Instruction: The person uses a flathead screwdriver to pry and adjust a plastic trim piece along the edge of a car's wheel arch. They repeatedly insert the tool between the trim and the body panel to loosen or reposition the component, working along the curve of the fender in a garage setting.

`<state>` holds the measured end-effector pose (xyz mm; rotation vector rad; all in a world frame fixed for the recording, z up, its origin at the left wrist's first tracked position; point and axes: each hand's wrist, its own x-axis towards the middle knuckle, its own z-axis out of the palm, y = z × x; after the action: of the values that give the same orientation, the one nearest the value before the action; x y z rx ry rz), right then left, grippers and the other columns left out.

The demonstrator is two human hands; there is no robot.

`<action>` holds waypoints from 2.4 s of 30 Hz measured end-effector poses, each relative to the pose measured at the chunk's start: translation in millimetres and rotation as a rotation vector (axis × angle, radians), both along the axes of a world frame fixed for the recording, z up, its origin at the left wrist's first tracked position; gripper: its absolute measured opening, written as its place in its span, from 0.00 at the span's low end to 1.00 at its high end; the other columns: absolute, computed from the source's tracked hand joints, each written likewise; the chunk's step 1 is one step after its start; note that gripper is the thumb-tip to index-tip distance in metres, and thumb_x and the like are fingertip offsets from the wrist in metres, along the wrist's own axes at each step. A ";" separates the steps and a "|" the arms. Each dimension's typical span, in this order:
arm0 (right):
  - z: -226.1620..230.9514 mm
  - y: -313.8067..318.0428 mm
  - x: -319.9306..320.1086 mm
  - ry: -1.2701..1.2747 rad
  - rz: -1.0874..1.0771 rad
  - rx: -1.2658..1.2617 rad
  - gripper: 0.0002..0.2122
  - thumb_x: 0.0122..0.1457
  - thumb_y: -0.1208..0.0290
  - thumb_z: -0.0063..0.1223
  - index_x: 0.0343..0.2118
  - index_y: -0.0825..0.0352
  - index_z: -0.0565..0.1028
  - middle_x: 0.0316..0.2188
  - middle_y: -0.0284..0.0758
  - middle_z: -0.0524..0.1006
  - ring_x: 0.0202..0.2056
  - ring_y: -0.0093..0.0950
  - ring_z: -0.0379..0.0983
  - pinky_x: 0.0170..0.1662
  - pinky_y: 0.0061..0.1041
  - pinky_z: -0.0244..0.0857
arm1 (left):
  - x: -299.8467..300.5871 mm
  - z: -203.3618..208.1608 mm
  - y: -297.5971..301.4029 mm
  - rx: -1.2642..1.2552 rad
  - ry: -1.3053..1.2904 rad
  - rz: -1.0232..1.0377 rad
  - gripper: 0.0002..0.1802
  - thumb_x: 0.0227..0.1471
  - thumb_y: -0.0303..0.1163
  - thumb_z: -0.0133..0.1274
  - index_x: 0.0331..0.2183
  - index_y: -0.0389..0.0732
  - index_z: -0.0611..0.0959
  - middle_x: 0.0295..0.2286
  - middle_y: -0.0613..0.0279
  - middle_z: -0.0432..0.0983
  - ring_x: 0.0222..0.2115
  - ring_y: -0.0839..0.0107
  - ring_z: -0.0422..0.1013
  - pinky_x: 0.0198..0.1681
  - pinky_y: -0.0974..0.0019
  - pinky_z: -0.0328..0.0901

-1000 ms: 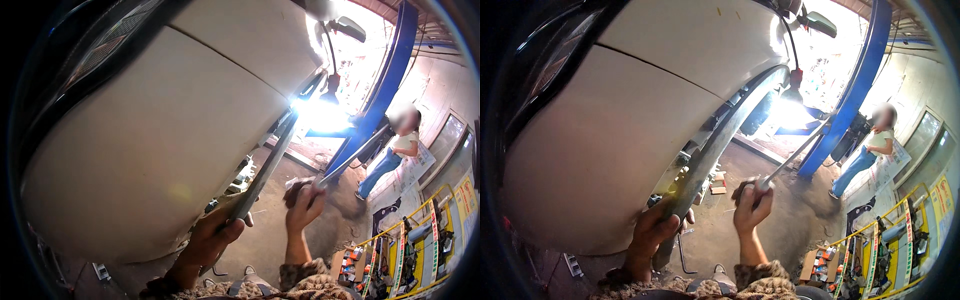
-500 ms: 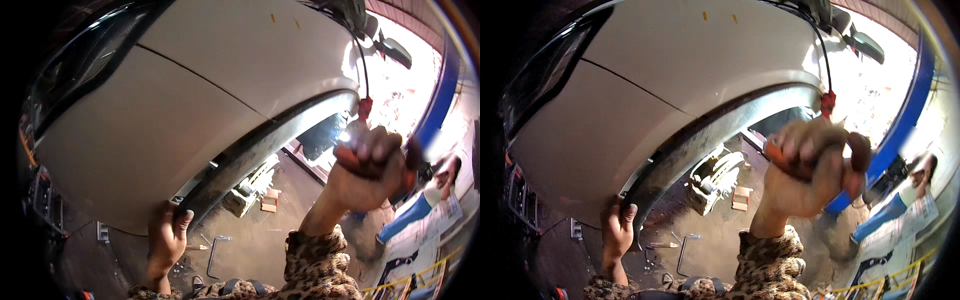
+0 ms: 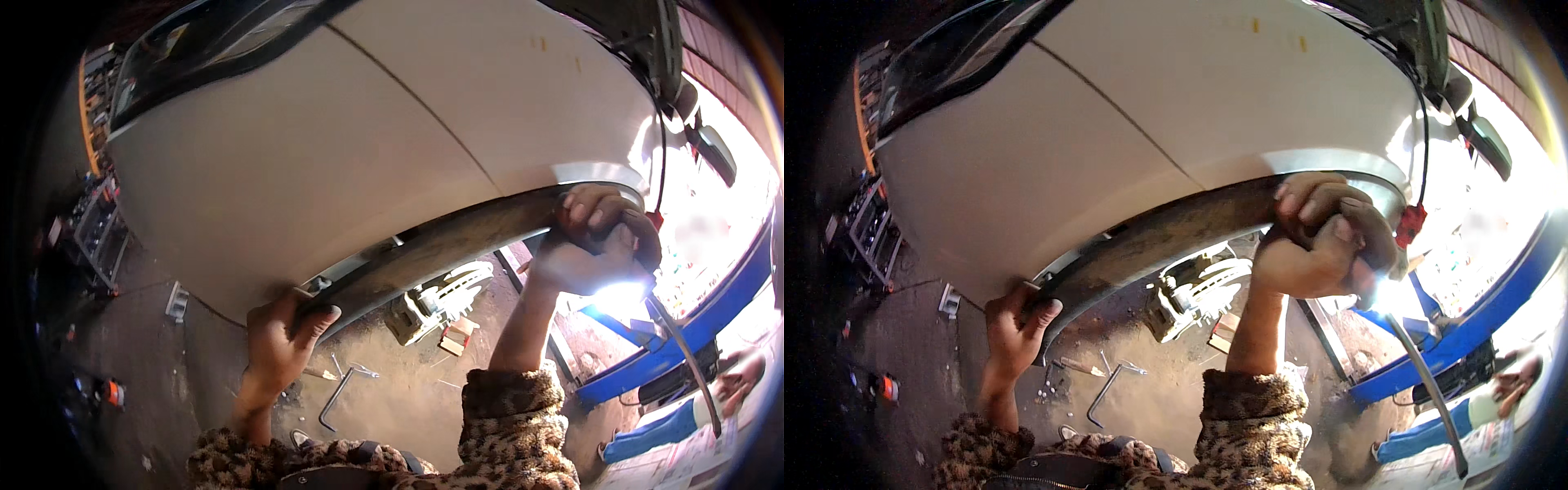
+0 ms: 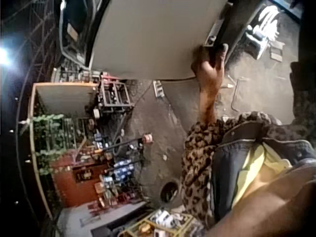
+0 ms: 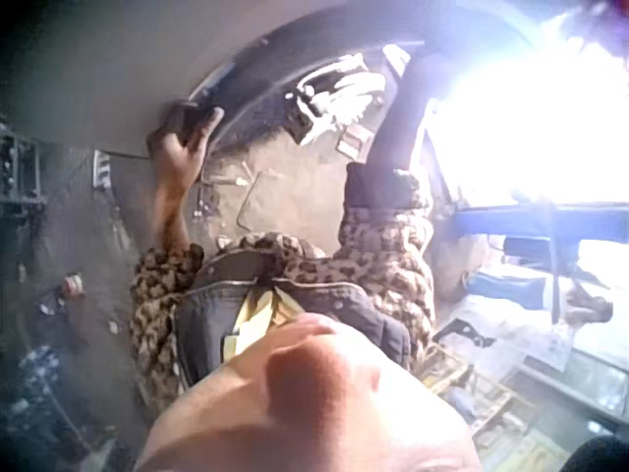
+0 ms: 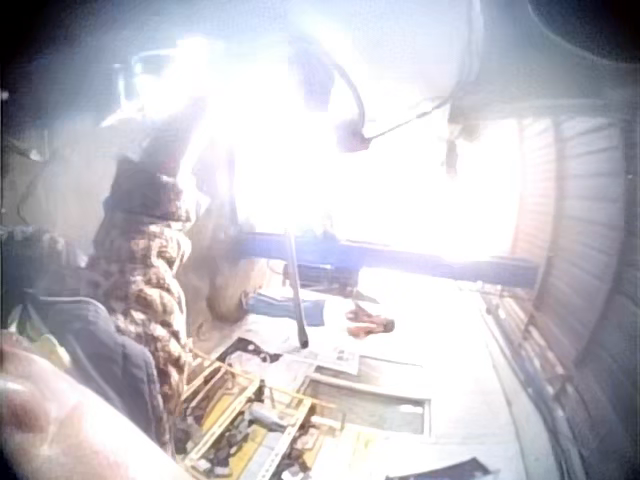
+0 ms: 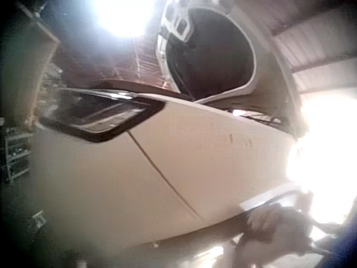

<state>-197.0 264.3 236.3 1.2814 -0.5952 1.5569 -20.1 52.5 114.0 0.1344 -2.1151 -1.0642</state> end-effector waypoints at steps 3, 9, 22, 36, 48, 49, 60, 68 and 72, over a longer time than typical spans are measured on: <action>-4.1 6.0 1.2 -0.133 -0.031 -0.050 0.11 0.57 0.63 0.32 0.32 0.64 0.67 0.17 0.34 0.62 0.18 0.28 0.60 0.23 0.28 0.60 | 3.2 -23.0 4.3 0.037 0.094 0.096 0.14 0.43 0.33 0.61 0.26 0.35 0.74 0.21 0.56 0.71 0.21 0.60 0.68 0.27 0.62 0.63; -17.5 1.7 14.0 -0.268 0.223 0.056 0.08 0.55 0.65 0.36 0.27 0.63 0.66 0.16 0.32 0.61 0.16 0.25 0.57 0.24 0.26 0.57 | -9.5 -57.8 -0.9 -0.248 0.361 0.409 0.23 0.41 0.36 0.62 0.36 0.36 0.70 0.33 0.53 0.65 0.35 0.57 0.62 0.39 0.57 0.58; -36.2 -54.2 29.2 0.129 -0.139 0.014 0.13 0.58 0.65 0.33 0.39 0.66 0.67 0.18 0.34 0.61 0.15 0.26 0.57 0.15 0.22 0.53 | -41.6 -58.2 15.3 -0.318 0.454 0.470 0.14 0.57 0.35 0.43 0.42 0.37 0.66 0.40 0.49 0.58 0.42 0.58 0.59 0.47 0.55 0.55; -29.5 -39.7 25.4 0.066 -0.139 0.143 0.12 0.59 0.67 0.31 0.37 0.67 0.66 0.18 0.34 0.61 0.15 0.26 0.59 0.16 0.24 0.56 | -56.3 -67.0 29.3 -0.665 0.364 0.320 0.08 0.52 0.30 0.48 0.36 0.40 0.75 0.42 0.49 0.62 0.43 0.55 0.59 0.44 0.53 0.57; -5.1 -4.7 12.7 0.080 0.049 -0.091 0.10 0.56 0.68 0.35 0.37 0.68 0.65 0.15 0.36 0.64 0.14 0.27 0.59 0.19 0.26 0.61 | -84.9 23.1 57.0 -1.021 0.483 0.464 0.23 0.54 0.42 0.45 0.53 0.56 0.69 0.56 0.71 0.60 0.55 0.58 0.58 0.53 0.37 0.49; 1.5 -7.8 1.7 0.106 0.064 -0.099 0.12 0.55 0.69 0.34 0.40 0.68 0.65 0.15 0.38 0.63 0.13 0.28 0.59 0.18 0.29 0.61 | -87.8 23.1 55.5 -1.029 0.489 0.483 0.23 0.54 0.41 0.45 0.53 0.55 0.69 0.56 0.71 0.61 0.55 0.58 0.58 0.53 0.37 0.49; 16.4 34.0 -32.4 0.048 -0.252 -0.328 0.05 0.52 0.79 0.38 0.32 0.70 0.65 0.20 0.40 0.68 0.17 0.27 0.65 0.16 0.22 0.62 | -80.2 38.7 57.0 -1.099 0.390 0.424 0.41 0.41 0.39 0.60 0.55 0.41 0.60 0.56 0.48 0.55 0.56 0.39 0.52 0.53 0.30 0.44; 31.9 58.5 0.3 -0.118 0.203 -0.395 0.02 0.50 0.79 0.40 0.25 0.70 0.66 0.14 0.37 0.66 0.12 0.26 0.63 0.16 0.25 0.60 | -72.8 45.9 57.3 -1.097 0.352 0.405 0.36 0.45 0.38 0.57 0.54 0.40 0.62 0.55 0.50 0.57 0.56 0.44 0.53 0.54 0.33 0.45; 25.2 23.8 -1.3 -0.537 -0.132 -0.391 0.04 0.50 0.80 0.41 0.21 0.70 0.66 0.12 0.35 0.67 0.12 0.23 0.63 0.15 0.23 0.58 | -78.2 40.0 59.2 -1.088 0.374 0.412 0.36 0.46 0.39 0.56 0.55 0.40 0.61 0.57 0.52 0.56 0.57 0.47 0.51 0.56 0.37 0.46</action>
<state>-198.3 288.1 261.5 0.5179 -0.6480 1.8028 -98.3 111.7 154.0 -0.1463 -1.9171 0.3415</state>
